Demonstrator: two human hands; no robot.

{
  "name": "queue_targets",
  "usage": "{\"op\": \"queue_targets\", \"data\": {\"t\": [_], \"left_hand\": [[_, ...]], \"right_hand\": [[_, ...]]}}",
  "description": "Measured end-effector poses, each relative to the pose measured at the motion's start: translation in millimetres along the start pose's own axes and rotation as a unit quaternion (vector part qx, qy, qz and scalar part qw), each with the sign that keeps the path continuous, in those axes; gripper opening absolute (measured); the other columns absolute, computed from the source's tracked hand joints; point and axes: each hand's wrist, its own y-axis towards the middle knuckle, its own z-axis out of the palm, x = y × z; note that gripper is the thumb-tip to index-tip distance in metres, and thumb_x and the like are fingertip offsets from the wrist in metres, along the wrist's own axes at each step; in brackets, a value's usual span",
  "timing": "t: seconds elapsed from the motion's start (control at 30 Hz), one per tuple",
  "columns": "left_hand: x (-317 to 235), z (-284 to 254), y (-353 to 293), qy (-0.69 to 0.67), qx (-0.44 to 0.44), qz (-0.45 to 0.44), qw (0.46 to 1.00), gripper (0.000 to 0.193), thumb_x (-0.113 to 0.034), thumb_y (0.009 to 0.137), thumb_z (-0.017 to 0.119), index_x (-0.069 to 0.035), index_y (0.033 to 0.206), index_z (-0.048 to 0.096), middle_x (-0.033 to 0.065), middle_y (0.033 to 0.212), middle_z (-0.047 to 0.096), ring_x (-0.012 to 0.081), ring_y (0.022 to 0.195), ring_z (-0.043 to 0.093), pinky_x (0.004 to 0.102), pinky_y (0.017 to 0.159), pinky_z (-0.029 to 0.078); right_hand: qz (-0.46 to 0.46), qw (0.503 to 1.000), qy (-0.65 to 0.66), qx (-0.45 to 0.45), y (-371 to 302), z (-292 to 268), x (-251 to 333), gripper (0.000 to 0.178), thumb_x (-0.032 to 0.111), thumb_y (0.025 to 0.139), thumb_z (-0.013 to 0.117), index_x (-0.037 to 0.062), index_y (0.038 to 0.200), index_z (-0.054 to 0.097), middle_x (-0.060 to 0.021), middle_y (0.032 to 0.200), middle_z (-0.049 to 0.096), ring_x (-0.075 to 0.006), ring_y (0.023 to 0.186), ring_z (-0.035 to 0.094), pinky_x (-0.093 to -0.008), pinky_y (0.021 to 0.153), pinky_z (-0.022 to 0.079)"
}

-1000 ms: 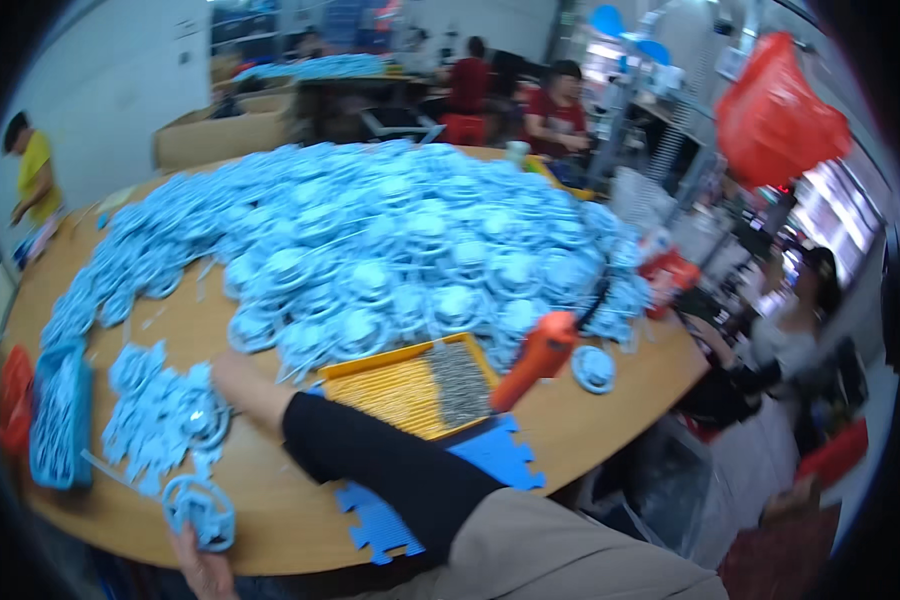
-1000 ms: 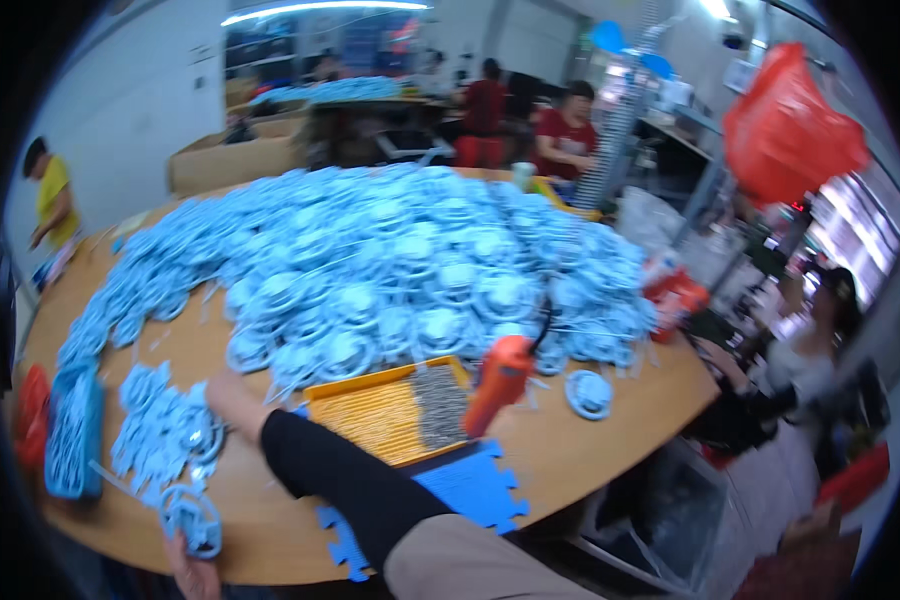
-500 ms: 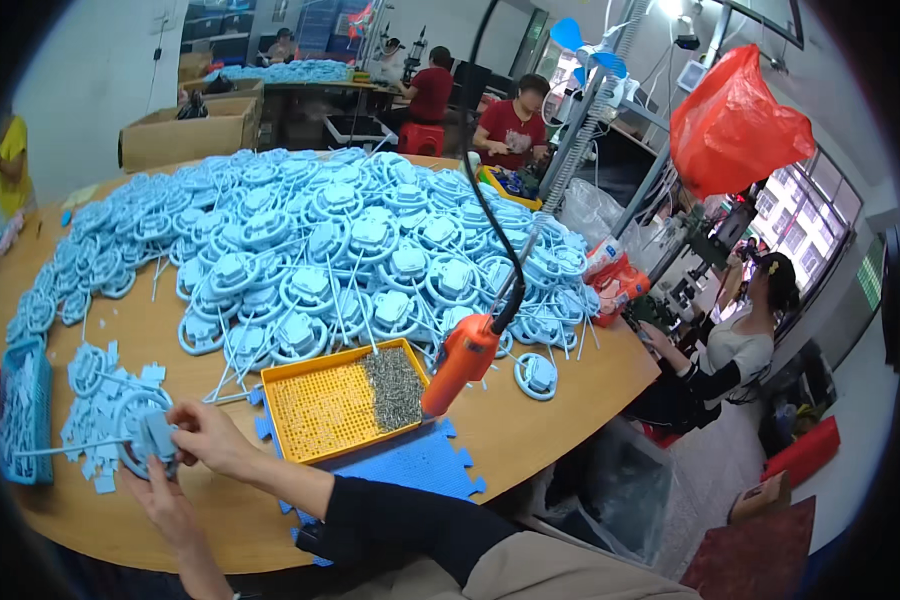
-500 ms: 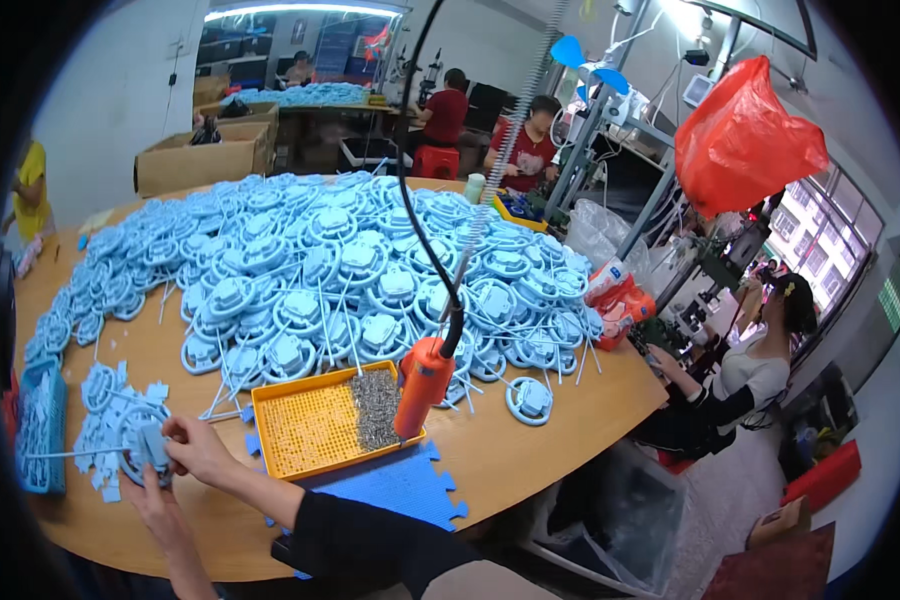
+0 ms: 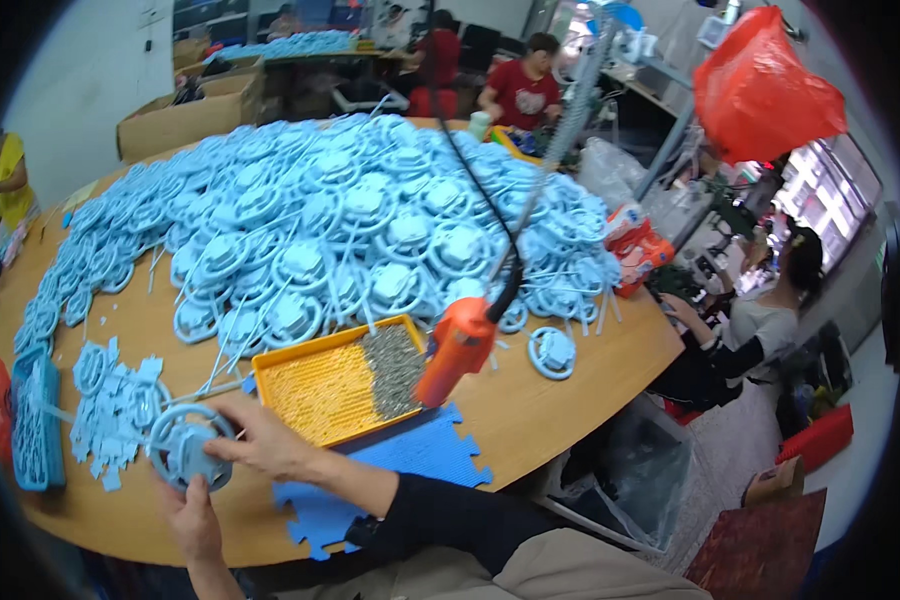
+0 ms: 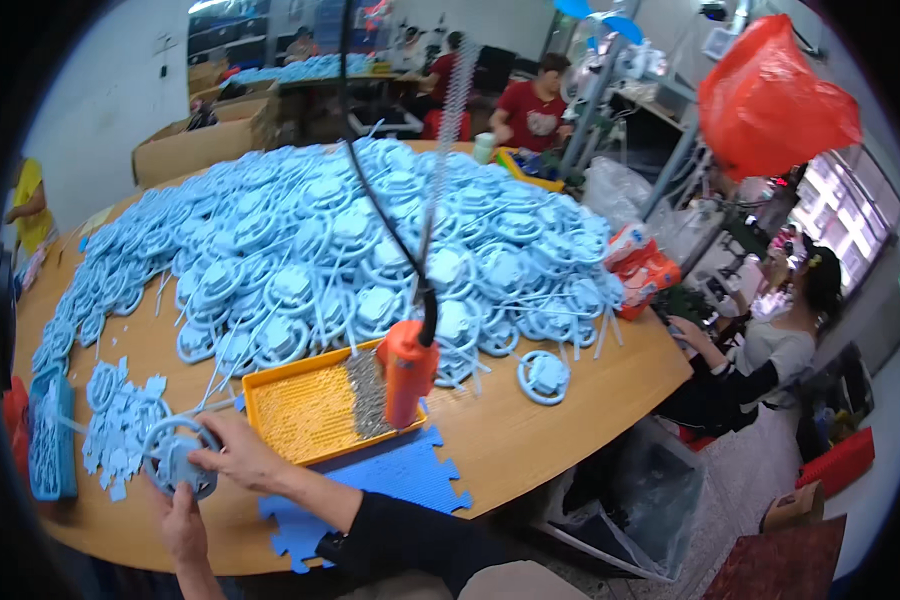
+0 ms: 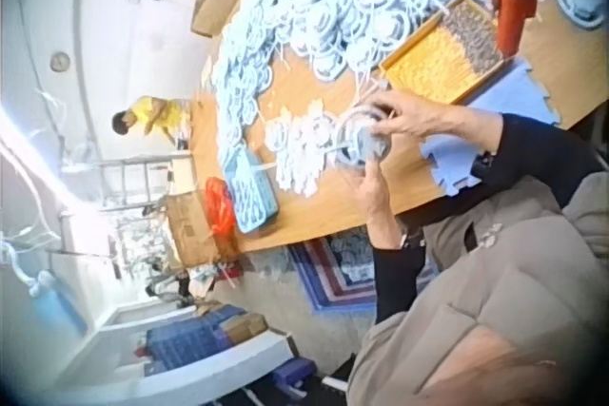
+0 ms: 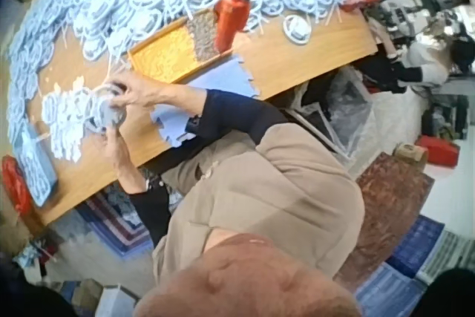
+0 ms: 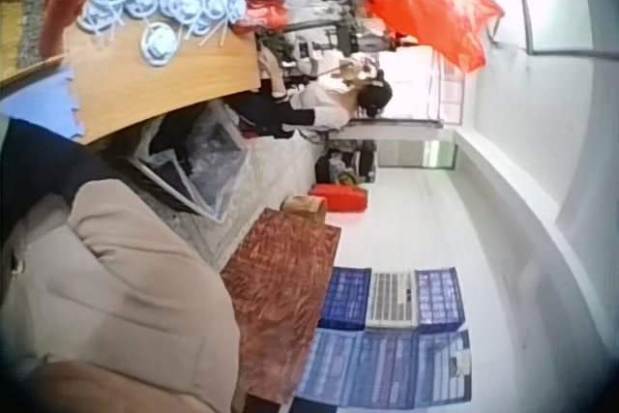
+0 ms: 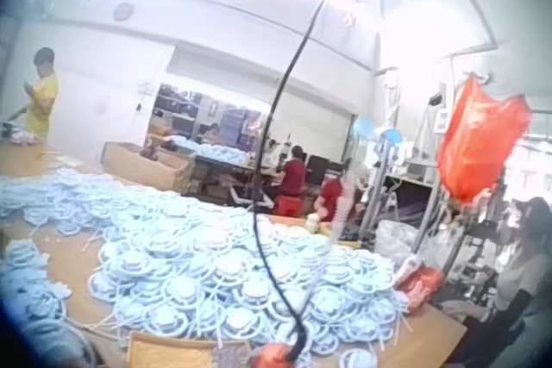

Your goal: Manually assembling blue plastic toy components at a factory workstation.

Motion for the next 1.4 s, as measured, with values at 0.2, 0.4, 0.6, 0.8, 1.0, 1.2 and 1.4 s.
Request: {"op": "queue_targets", "data": {"t": [0.2,0.4,0.6,0.8,1.0,1.2,1.4], "left_hand": [[-7,35,16,0.117,0.053,-0.004,0.992,0.065,0.002,0.078,0.06,-0.002,0.135,0.029,0.0116,0.123,0.042,0.0181,0.113,0.045,0.0309,0.093,0.042],[-16,77,86,0.048,0.176,-0.116,0.976,0.076,0.0,0.077,0.063,-0.004,0.141,0.021,0.0147,0.115,0.047,0.0213,0.099,0.055,0.0311,0.085,0.048],[21,0,145,0.519,0.078,0.208,0.826,0.071,-0.024,0.071,0.074,-0.006,0.132,0.042,0.0179,0.121,0.048,0.0344,0.111,0.048,0.0483,0.091,0.037],[13,-145,185,0.687,-0.099,0.15,0.704,0.067,-0.033,0.069,0.074,-0.007,0.126,0.05,0.0203,0.126,0.046,0.0358,0.119,0.041,0.0468,0.098,0.032],[32,-270,247,0.669,-0.057,0.101,0.734,0.068,-0.028,0.074,0.069,0.002,0.129,0.042,0.0248,0.133,0.039,0.0379,0.126,0.034,0.0432,0.106,0.027],[43,-259,288,0.603,-0.018,-0.006,0.797,0.059,-0.025,0.082,0.063,0.004,0.129,0.043,0.0255,0.13,0.045,0.0367,0.121,0.043,0.0394,0.101,0.034],[7,-229,282,0.553,0.04,-0.023,0.832,0.056,-0.015,0.078,0.062,0.004,0.127,0.044,0.0198,0.119,0.053,0.0284,0.112,0.05,0.0352,0.095,0.038]], "right_hand": [[0.031,0.993,0.105,-0.046,-24,-17,-2,0.031,0.015,0.084,0.066,0.0006,0.109,0.054,-0.0016,0.09,0.057,-0.0073,0.08,0.054,-0.0235,0.07,0.047],[0.008,0.948,0.194,-0.254,4,-57,-24,0.024,0.016,0.086,0.064,0.0042,0.105,0.056,0.0005,0.089,0.059,-0.0071,0.081,0.055,-0.0218,0.071,0.046],[-0.031,0.926,0.297,-0.232,27,-70,14,0.043,0.014,0.088,0.06,0.0017,0.125,0.041,-0.0096,0.106,0.061,-0.0188,0.093,0.061,-0.0287,0.079,0.05],[0.056,0.996,-0.068,-0.007,41,-23,-22,0.03,0.013,0.084,0.062,0.0002,0.11,0.058,-0.0091,0.095,0.064,-0.0161,0.08,0.062,-0.0275,0.072,0.049],[0.0,0.918,-0.378,0.118,153,45,-86,0.025,0.013,0.074,0.057,0.0024,0.095,0.063,-0.0199,0.095,0.062,-0.0364,0.094,0.057,-0.0439,0.082,0.046],[-0.101,0.863,-0.49,0.071,222,65,-111,0.017,0.007,0.075,0.055,0.0057,0.089,0.065,-0.0156,0.089,0.061,-0.0335,0.092,0.058,-0.0421,0.076,0.049],[-0.116,0.825,-0.542,0.107,227,67,-120,0.015,0.006,0.075,0.054,0.0038,0.086,0.065,-0.0161,0.091,0.062,-0.0347,0.088,0.06,-0.0423,0.074,0.05]]}}
